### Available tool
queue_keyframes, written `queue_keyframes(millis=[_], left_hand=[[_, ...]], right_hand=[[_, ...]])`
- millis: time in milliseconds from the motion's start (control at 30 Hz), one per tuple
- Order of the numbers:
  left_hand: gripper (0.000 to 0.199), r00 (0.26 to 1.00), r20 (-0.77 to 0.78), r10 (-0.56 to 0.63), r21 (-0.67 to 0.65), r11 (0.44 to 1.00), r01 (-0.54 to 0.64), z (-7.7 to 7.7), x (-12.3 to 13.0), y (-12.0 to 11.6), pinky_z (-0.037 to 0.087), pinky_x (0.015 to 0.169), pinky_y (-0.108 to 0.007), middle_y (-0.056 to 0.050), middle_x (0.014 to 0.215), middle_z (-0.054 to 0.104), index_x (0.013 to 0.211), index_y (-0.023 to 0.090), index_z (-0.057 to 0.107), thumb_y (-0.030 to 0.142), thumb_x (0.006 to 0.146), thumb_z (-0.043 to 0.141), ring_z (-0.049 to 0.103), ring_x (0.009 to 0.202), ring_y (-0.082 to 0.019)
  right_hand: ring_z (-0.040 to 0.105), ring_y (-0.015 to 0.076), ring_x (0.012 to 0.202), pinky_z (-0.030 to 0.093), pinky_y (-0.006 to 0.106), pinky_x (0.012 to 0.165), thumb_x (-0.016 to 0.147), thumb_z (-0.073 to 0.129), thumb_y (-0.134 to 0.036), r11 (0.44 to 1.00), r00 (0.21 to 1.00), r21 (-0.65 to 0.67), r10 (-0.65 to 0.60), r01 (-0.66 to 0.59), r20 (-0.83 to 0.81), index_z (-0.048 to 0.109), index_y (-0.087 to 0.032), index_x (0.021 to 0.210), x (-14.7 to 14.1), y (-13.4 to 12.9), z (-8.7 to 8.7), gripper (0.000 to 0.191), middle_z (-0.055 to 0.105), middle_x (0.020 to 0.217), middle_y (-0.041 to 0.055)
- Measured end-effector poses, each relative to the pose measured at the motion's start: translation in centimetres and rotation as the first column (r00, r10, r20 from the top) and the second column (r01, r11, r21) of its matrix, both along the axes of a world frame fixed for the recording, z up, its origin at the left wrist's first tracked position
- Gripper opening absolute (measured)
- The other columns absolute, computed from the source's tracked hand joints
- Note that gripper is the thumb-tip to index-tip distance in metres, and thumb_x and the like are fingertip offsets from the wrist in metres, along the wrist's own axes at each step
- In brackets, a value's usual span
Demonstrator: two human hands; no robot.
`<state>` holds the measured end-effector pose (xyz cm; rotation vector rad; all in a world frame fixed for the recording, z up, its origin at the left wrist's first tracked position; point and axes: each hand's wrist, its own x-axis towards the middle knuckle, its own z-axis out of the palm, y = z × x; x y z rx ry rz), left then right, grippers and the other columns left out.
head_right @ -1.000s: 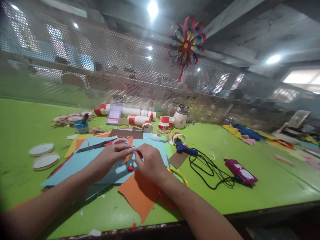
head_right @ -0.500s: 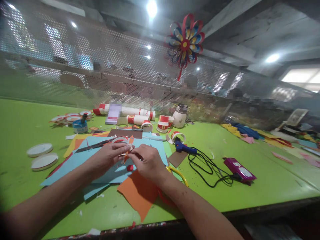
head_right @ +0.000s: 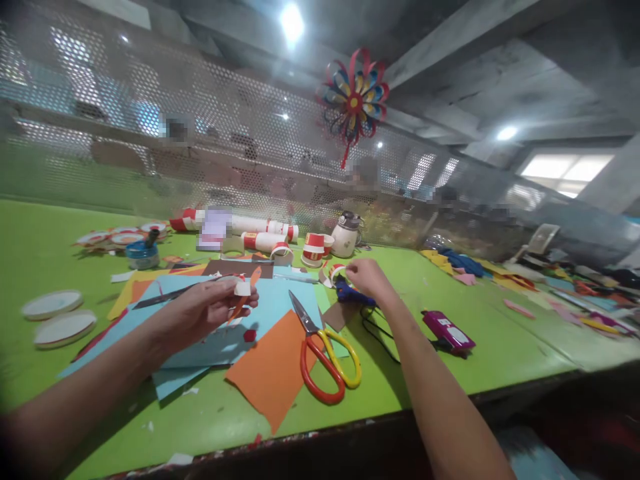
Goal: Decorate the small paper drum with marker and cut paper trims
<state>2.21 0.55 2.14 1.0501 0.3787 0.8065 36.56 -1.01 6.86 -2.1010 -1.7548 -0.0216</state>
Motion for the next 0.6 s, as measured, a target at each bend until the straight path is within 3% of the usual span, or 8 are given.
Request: queue_keyframes(millis=[133,233,600], left_hand=[[0.022,0.999,0.039,0.02,-0.02,1.0,-0.019,0.0,0.0,0.1,0.051,0.081,-0.03,-0.01,0.095,0.071,0.088,0.014,0.074,0.034,0.078,0.074,0.064,0.094,-0.021],[0.022,0.999,0.034,0.026,-0.031,0.999,-0.025,0.1,0.1,0.2,0.05,0.081,-0.031,-0.01,0.094,0.072,0.086,0.013,0.073,0.033,0.078,0.074,0.065,0.093,-0.021],[0.02,1.0,-0.006,0.014,0.021,1.0,-0.013,-0.2,-0.1,0.4,0.049,0.083,-0.03,-0.009,0.095,0.069,0.086,0.014,0.073,0.033,0.082,0.07,0.063,0.094,-0.02]], right_hand=[[0.064,0.0217,0.102,0.055,0.042,0.086,0.095,0.06,-0.032,0.975,0.98,-0.209,-0.038,0.079,0.194,0.06,-0.018,0.121,2.0,-0.2,-3.8,0.03,0.062,0.123,0.009],[0.063,0.023,0.105,0.054,0.044,0.087,0.094,0.06,-0.032,0.962,0.956,-0.249,-0.038,0.115,0.291,0.058,-0.017,0.123,2.7,-0.4,-5.9,0.033,0.061,0.125,0.0094],[0.063,0.0234,0.106,0.054,0.044,0.088,0.094,0.06,-0.032,0.967,0.942,-0.218,-0.052,0.13,0.33,0.058,-0.017,0.123,4.0,0.5,-7.4,0.033,0.06,0.125,0.0095]])
